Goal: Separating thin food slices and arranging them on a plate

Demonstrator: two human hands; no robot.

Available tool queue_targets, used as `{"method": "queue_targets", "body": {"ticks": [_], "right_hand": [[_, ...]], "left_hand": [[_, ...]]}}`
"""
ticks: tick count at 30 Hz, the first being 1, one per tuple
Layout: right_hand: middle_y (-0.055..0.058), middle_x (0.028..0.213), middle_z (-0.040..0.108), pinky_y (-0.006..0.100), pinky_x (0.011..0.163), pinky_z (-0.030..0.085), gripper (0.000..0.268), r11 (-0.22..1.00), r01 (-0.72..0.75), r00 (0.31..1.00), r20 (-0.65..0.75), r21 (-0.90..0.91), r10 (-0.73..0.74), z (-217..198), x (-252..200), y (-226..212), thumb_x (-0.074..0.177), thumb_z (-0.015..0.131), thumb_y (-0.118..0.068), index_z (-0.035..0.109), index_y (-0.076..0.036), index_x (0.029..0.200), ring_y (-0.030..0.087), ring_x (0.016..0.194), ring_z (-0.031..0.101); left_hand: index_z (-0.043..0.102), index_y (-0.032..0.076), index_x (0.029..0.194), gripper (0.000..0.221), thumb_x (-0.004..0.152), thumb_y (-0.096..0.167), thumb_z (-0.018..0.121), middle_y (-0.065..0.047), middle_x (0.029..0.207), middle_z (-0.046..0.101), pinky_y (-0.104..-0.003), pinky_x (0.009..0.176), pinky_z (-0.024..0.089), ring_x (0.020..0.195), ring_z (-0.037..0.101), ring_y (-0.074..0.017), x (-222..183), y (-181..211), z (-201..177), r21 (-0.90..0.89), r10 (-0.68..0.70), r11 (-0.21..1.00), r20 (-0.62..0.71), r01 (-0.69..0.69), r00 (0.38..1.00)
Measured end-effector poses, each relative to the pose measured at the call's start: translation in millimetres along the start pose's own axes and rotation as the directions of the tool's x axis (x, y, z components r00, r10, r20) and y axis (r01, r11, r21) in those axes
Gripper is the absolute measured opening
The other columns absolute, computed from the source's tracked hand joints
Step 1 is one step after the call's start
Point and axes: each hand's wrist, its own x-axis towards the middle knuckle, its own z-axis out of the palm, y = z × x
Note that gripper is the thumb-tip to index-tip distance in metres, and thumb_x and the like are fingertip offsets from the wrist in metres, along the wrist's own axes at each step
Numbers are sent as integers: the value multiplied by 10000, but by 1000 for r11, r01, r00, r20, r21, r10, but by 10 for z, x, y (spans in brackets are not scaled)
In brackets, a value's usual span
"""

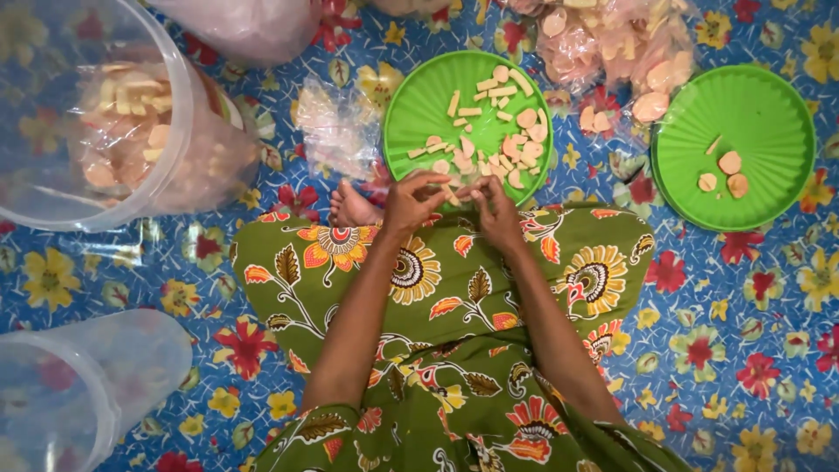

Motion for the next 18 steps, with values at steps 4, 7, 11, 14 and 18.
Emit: {"method": "queue_targets", "body": {"ticks": [4, 7, 11, 14, 18], "right_hand": [[116, 897, 682, 397, 799, 461, 41, 1000, 19, 1000, -10, -19, -19, -5, 42, 100, 961, 465, -106, 476, -94, 999, 260, 860, 649], [110, 906, 684, 382, 801, 455, 52, 1000, -3, 998, -55, -5, 3, -8, 65, 171, 965, 452, -94, 470, -91, 1014, 234, 851, 646], [87, 935, 678, 323, 764, 447, 105, 998, 49, 997, -53, 34, -47, -5, 93, 227, 943, 507, -90, 447, -98, 1029, 188, 832, 630], [73, 982, 674, 305, 779, 441, 267, 995, 79, 997, -15, 59, -78, -15, 122, 287, 865, 633, -77, 434, -106, 1041, 179, 869, 630], [81, 986, 678, 308, 789, 448, 339, 994, 77, 997, 0, 76, -78, -7, 112, 360, 827, 645, -3, 403, -96, 1044, 190, 891, 633]], "left_hand": [[709, 94, 979, 331, 665, 33, 797, -90, 881, 664, -255, 722, 547, 837, 647, -173, 45, 59, 38, -43, -74, 996, -56, 72, 996], [698, 52, 996, 302, 712, -39, 747, -63, 851, 644, -252, 745, 536, 792, 620, -110, 70, 37, 32, -193, -159, 972, -119, 134, 980], [741, 111, 889, 244, 688, -26, 753, -37, 765, 642, -203, 613, 525, 699, 618, -103, 81, -68, 8, -12, -38, 999, -100, 37, 994], [736, 110, 905, 235, 707, -17, 741, -40, 798, 642, -196, 604, 522, 699, 608, -95, 68, -18, 9, -26, -44, 999, -70, 42, 997], [719, 121, 926, 212, 741, 17, 722, -27, 891, 647, -162, 556, 501, 661, 596, -70, 95, -3, -7, -37, -70, 997, -22, 69, 997]]}}
